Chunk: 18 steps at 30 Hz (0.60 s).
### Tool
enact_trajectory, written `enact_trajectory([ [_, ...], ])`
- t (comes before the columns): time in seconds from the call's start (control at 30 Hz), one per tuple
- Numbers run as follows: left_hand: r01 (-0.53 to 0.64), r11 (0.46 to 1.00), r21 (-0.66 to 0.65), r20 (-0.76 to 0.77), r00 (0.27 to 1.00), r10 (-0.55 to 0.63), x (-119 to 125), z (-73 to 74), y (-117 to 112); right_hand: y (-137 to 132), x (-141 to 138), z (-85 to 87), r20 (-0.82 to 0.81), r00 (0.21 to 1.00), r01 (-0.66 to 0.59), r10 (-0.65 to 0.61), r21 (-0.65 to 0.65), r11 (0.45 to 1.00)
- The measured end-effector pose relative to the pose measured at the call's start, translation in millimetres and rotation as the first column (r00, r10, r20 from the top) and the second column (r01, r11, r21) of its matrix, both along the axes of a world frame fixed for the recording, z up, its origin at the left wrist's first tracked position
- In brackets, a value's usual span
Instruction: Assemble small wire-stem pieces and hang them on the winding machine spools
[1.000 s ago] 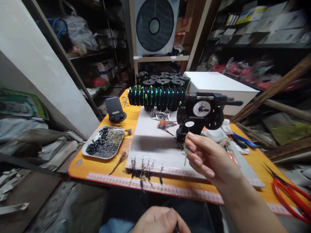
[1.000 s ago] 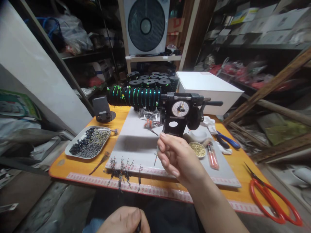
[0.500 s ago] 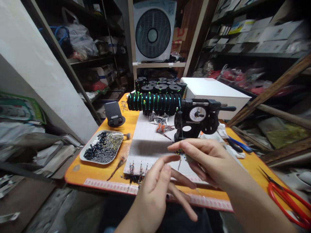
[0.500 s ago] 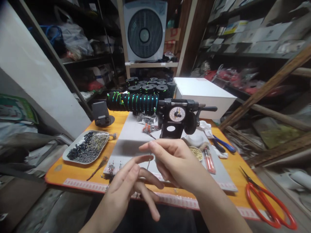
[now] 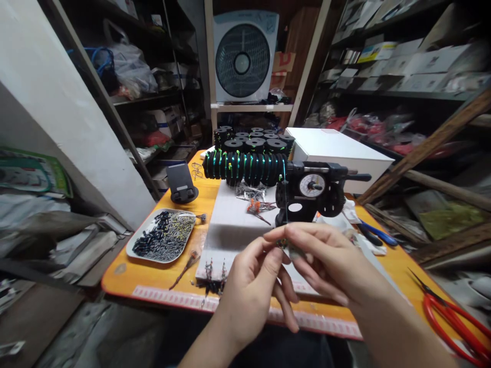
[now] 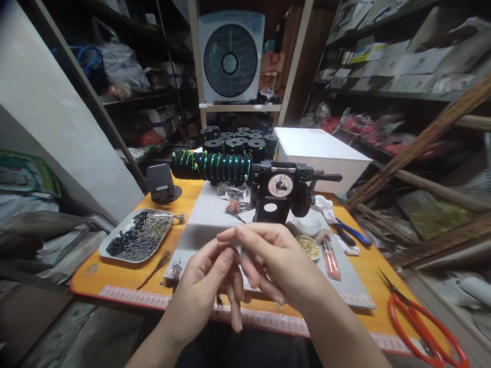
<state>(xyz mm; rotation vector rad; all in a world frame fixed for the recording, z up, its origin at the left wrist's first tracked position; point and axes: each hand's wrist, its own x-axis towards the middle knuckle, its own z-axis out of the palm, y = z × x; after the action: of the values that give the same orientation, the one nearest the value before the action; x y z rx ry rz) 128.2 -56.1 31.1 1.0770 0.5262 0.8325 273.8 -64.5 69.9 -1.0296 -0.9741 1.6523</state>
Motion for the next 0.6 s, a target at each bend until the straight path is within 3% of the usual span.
enact_trajectory([
  [0.07, -0.048, 0.999, -0.017, 0.113, 0.992, 0.049, 4.9, -7.0, -2.8, 5.1, -3.7, -1.5, -0.203, 0.979, -0.007, -0.008, -0.075, 0.997],
  [0.17, -0.087, 0.991, -0.1, 0.283, 0.953, 0.112, 11.7, -21.9, -10.1, 12.9, -9.8, -2.5, -0.3, 0.948, 0.064, -0.102, -0.131, 0.989],
  [0.3, 0.023, 0.966, -0.256, 0.424, 0.901, 0.09, 13.3, -45.0, -23.3, 18.4, -12.5, -2.7, -0.366, 0.899, 0.198, -0.239, -0.146, 0.969],
  [0.43, 0.144, 0.937, -0.319, 0.558, 0.828, 0.062, 11.6, -65.8, -36.1, 18.6, -11.2, -4.2, -0.38, 0.884, 0.217, -0.273, -0.183, 0.959],
  [0.53, 0.211, 0.914, -0.346, 0.604, 0.796, 0.045, 7.8, -74.2, -43.1, 18.9, -10.4, -6.1, -0.392, 0.872, 0.229, -0.294, -0.204, 0.952],
  [0.6, 0.221, 0.895, -0.387, 0.56, 0.828, 0.038, 1.2, -73.9, -46.1, 19.2, -9.9, -7.5, -0.398, 0.866, 0.234, -0.302, -0.212, 0.949],
])
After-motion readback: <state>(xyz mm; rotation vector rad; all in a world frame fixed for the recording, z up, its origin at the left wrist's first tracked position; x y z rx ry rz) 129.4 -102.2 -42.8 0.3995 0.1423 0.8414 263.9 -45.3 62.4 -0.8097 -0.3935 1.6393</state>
